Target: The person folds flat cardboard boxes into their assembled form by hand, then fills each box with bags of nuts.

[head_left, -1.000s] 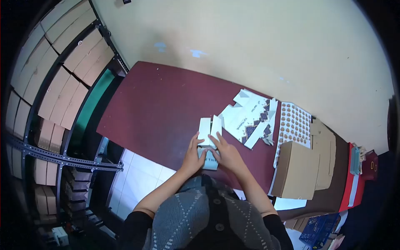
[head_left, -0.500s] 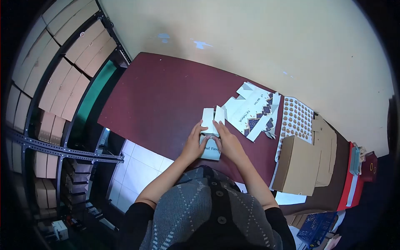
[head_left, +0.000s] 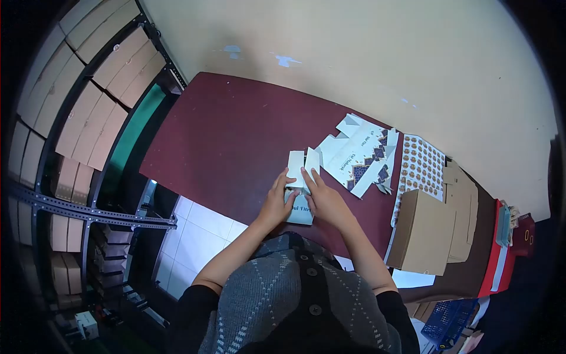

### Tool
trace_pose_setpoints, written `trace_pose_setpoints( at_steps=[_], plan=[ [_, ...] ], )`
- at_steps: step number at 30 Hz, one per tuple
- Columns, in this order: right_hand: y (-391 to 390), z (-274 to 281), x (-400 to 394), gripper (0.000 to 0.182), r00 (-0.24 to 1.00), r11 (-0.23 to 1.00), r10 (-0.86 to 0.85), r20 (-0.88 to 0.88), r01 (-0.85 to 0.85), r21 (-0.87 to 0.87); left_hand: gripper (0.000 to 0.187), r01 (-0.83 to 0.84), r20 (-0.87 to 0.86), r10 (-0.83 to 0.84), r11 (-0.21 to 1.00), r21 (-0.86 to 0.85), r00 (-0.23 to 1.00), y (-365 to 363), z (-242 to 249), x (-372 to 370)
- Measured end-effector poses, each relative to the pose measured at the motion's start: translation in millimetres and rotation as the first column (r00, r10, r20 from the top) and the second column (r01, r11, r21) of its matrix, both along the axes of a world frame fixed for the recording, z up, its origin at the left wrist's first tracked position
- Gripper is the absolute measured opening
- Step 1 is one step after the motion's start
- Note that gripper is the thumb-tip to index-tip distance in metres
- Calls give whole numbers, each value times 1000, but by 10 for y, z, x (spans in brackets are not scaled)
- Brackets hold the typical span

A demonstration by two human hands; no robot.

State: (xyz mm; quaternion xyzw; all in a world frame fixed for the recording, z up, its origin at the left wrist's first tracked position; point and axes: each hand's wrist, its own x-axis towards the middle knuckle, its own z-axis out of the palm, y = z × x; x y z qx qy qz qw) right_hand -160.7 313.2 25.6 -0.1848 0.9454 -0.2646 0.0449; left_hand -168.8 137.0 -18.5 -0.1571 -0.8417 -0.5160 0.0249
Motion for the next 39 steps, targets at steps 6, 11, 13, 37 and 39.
trace_pose_setpoints(
  at_steps=[6, 11, 13, 37, 39],
  plan=[
    [8, 33, -11, 66, 998, 996, -46, 38, 48, -68, 50, -3, -52, 2, 1000, -16, 999, -15, -106, -21],
    [18, 25, -27, 64, 1000, 1000, -23, 22, 23, 11, 61, -17, -2, 17, 1000, -25, 1000, -2, 35, 22],
    [22, 111, -9, 57, 994, 997, 21, 111, -28, 66, 61, -2, 13, 2, 1000, 0, 1000, -10, 28, 26],
    [-113, -25, -426, 47, 981, 988, 33, -190, -60, -141, 35, 373, 255, -459, 870, 322, 851, -407, 110, -653],
    [-141, -3, -494, 41, 1000, 976, 10, -28, -16, -219, 58, 348, 316, -450, 878, 329, 836, -413, 67, -624]
  ],
)
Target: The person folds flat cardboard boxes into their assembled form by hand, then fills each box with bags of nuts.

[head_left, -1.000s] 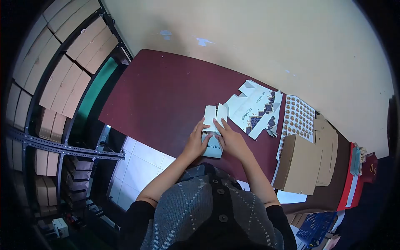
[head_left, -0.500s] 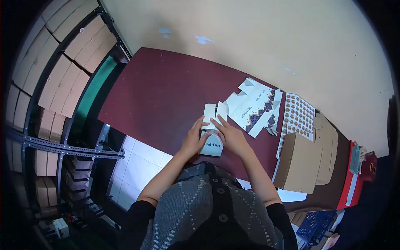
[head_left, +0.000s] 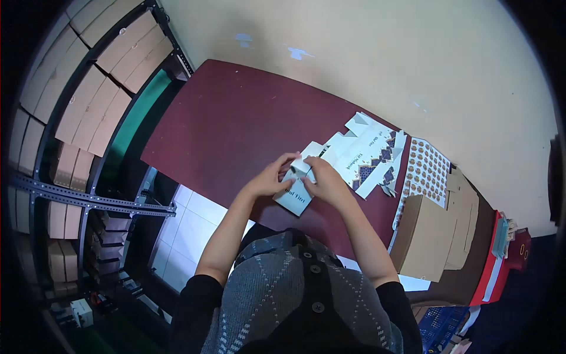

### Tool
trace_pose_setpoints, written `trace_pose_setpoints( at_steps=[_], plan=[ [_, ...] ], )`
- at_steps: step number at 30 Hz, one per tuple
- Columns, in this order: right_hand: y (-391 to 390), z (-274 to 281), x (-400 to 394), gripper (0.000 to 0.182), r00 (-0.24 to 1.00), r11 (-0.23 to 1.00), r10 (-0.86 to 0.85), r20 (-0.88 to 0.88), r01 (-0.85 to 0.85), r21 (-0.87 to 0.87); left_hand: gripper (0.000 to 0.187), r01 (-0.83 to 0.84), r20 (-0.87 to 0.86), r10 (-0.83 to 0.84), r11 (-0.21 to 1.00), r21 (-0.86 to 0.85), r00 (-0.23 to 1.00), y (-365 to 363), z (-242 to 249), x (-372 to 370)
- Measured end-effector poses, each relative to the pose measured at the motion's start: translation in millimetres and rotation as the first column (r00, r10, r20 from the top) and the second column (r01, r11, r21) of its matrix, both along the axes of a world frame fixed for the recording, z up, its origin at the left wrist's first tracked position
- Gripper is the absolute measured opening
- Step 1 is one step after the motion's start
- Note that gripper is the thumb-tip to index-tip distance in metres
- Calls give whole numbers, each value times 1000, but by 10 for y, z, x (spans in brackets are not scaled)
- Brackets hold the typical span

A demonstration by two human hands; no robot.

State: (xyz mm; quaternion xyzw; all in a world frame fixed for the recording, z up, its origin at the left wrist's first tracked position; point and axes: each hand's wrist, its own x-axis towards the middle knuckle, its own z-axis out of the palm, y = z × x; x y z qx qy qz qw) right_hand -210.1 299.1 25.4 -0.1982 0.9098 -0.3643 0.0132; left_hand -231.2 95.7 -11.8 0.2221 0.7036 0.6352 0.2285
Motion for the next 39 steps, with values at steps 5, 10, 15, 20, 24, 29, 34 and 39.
trace_pose_setpoints(
  at_steps=[5, 10, 15, 20, 24, 29, 34, 39],
  plan=[
    [45, 69, -142, 51, 1000, 998, -4, -22, 5, 56, 119, -396, -404, 270, 877, -271, 874, 347, -79, 399],
    [98, 138, -191, 55, 984, 995, 67, 168, -78, 58, 119, -455, -401, 337, 855, -248, 852, 428, -64, 488],
    [67, 76, -185, 52, 997, 993, 74, 2, -74, 89, 121, -433, -359, 332, 866, -251, 872, 434, -40, 462],
    [-25, 1, -90, 53, 990, 994, 31, -136, -16, 110, 115, -486, -440, 361, 847, -215, 823, 445, -55, 477],
    [-52, -90, -48, 53, 978, 993, 35, -206, -10, 120, 113, -503, -441, 381, 841, -201, 813, 446, -55, 506],
    [-43, -136, -77, 56, 982, 988, 45, -183, -17, 156, 113, -481, -392, 371, 846, -230, 842, 433, 16, 480],
    [-20, -91, -70, 57, 990, 990, 77, -117, -63, 123, 115, -482, -443, 364, 855, -189, 819, 433, -31, 440],
    [-9, 21, -10, 66, 995, 986, 85, -46, -78, 148, 116, -493, -451, 378, 853, -169, 809, 438, -51, 415]
  ],
)
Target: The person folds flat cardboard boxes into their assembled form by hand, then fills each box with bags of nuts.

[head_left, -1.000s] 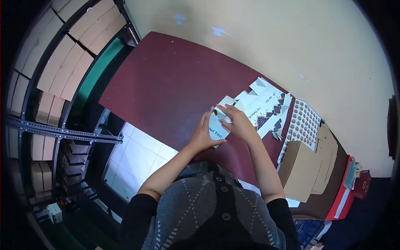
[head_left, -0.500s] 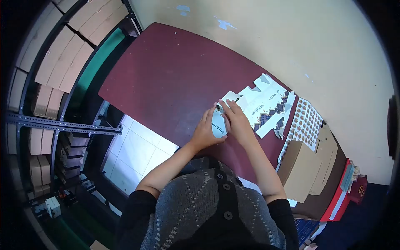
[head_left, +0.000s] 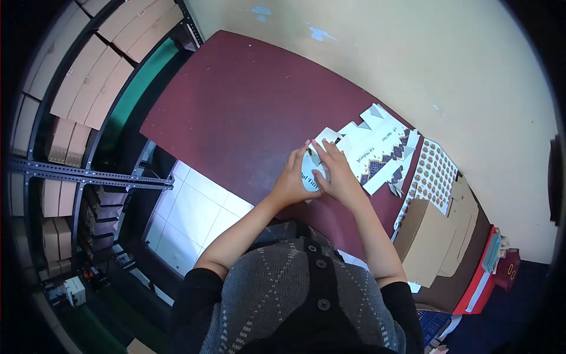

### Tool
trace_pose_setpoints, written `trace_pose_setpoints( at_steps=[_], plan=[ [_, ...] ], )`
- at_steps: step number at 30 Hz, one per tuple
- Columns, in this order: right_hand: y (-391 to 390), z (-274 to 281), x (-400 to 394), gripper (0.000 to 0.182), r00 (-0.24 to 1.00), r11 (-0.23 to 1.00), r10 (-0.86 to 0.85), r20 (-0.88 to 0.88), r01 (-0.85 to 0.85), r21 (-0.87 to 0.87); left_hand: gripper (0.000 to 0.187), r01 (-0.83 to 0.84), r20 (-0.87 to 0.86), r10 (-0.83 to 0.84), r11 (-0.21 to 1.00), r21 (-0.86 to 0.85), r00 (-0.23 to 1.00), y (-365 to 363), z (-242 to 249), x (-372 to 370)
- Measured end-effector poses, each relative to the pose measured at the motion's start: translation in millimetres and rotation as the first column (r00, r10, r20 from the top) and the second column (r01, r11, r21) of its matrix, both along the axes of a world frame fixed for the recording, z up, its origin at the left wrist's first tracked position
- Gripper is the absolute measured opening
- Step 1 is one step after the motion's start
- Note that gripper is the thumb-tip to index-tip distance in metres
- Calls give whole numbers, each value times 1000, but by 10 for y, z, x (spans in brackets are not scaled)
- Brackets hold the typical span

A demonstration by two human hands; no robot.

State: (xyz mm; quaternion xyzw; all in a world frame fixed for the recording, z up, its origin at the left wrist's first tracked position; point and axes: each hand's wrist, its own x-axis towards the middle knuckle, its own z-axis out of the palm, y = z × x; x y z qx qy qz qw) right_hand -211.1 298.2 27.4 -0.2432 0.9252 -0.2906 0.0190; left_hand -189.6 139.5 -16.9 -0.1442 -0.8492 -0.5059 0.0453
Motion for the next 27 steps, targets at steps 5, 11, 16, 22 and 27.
trace_pose_setpoints(
  at_steps=[5, 11, 16, 22, 27],
  plan=[
    [19, 73, 13, 69, 997, 1000, -2, 76, 0, 24, 115, 8, 33, -8, 1000, 2, 999, 4, -16, 11],
    [172, -57, -99, 42, 951, 757, -28, 308, 221, -615, 116, 18, 60, -17, 999, -28, 998, -62, -107, 163],
    [647, -898, -217, 47, 769, 588, -452, 452, 638, -498, 118, 52, 14, -51, 998, -41, 999, -250, -312, 369],
    [429, -1064, 119, 56, 620, 530, -62, 782, 685, -500, 85, 326, 252, -306, 944, -41, 918, -636, -418, 441],
    [308, -1223, 28, 50, 818, 615, -132, 560, 510, -601, 86, 529, 382, -504, 847, 45, 775, -589, -304, 509]
  ],
)
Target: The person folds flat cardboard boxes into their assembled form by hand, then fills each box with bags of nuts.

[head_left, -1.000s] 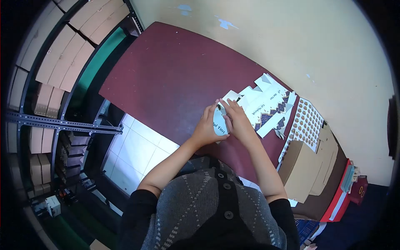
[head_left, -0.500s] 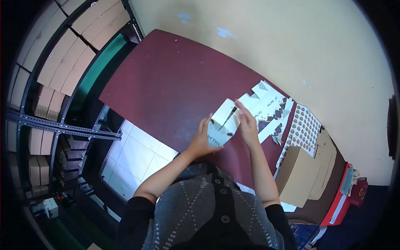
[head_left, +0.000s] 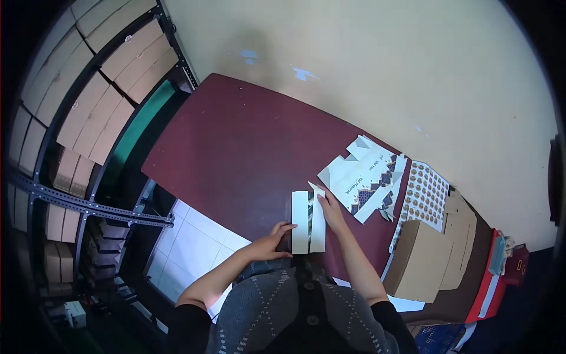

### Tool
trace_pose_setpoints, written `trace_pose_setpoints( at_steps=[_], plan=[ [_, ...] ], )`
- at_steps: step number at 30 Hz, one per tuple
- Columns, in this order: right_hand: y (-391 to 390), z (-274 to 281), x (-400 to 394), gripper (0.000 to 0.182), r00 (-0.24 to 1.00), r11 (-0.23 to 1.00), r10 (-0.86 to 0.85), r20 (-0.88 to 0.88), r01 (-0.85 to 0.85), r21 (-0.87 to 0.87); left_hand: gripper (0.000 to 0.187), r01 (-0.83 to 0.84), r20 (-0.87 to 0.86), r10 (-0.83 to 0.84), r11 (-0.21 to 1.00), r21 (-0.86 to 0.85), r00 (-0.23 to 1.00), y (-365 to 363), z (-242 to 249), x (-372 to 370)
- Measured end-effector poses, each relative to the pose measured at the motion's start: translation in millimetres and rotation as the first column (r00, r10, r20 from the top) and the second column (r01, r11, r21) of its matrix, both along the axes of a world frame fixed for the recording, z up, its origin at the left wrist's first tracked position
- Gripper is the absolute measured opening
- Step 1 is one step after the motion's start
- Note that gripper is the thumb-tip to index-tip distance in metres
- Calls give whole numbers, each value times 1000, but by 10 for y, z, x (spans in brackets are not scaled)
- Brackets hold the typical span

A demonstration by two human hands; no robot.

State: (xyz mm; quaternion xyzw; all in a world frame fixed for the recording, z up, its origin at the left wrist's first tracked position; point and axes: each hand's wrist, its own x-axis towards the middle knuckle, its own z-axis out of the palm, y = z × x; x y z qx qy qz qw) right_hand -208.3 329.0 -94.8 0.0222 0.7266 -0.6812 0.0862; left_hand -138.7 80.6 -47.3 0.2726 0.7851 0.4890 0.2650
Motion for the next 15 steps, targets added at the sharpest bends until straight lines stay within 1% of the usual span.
trace_pose_setpoints(
  at_steps=[1, 2, 3, 4, 5, 6, 7, 8, 9, 10, 11, 12, 13, 14, 15],
  plan=[
    [5, 26, -70, 48, 1000, 1000, 13, -6, -13, -7, 87, 51, 22, -52, 997, 65, 998, -5, -36, -29],
    [-38, 213, -127, 47, 1000, 1000, 25, -12, -25, -12, 87, 56, 20, -57, 996, 63, 998, -5, 74, -69],
    [-87, 396, -84, 47, 998, 994, -54, 13, 55, -90, 88, 27, -177, -48, 993, -119, 983, -9, 190, -130],
    [-66, 348, -97, 47, 998, 994, -56, 9, 56, -89, 88, -40, -368, -71, 958, -285, 927, -2, 279, -201],
    [-48, 288, -123, 43, 989, 999, -38, -142, 43, 27, 85, -90, -271, 34, 976, -198, 962, 23, 218, -287],
    [-32, 236, -144, 40, 958, 989, -4, -286, 47, 143, 85, -91, -276, 34, 976, -196, 960, 79, 213, -383],
    [-73, 276, -152, 28, 932, 990, 7, -364, 45, 134, 83, -253, -265, 229, 965, -62, 937, 171, 221, -475],
    [-65, 237, -150, 28, 930, 990, 8, -367, 45, 134, 81, -409, -227, 413, 910, 69, 882, 269, 205, -530],
    [-64, 203, -170, 23, 969, 986, 23, -246, 18, 163, 71, -499, -264, 502, 862, 85, 823, 370, 139, -600],
    [-63, 188, -217, 22, 992, 982, 34, -125, -10, 188, 71, -496, -276, 500, 863, 90, 820, 446, -16, -684],
    [-108, 301, -210, 25, 977, 978, -31, -212, 74, 196, 66, -518, -165, 541, 840, 161, 825, 518, -231, -737],
    [-89, 330, -246, 25, 975, 978, -35, -217, 79, 195, 60, -544, -45, 566, 809, 224, 823, 578, -388, -763],
    [-47, 334, -287, 26, 992, 972, 0, -130, 30, 232, 60, -540, -48, 563, 811, 224, 825, 625, -448, -767],
    [-11, 338, -295, 26, 999, 964, 34, -36, -23, 263, 53, -545, 59, 545, 813, 206, 836, 662, -514, -754],
    [4, 274, -301, 30, 994, 972, 53, -95, -29, 233, 47, -549, 165, 525, 815, 186, 835, 681, -581, -739]
  ],
)
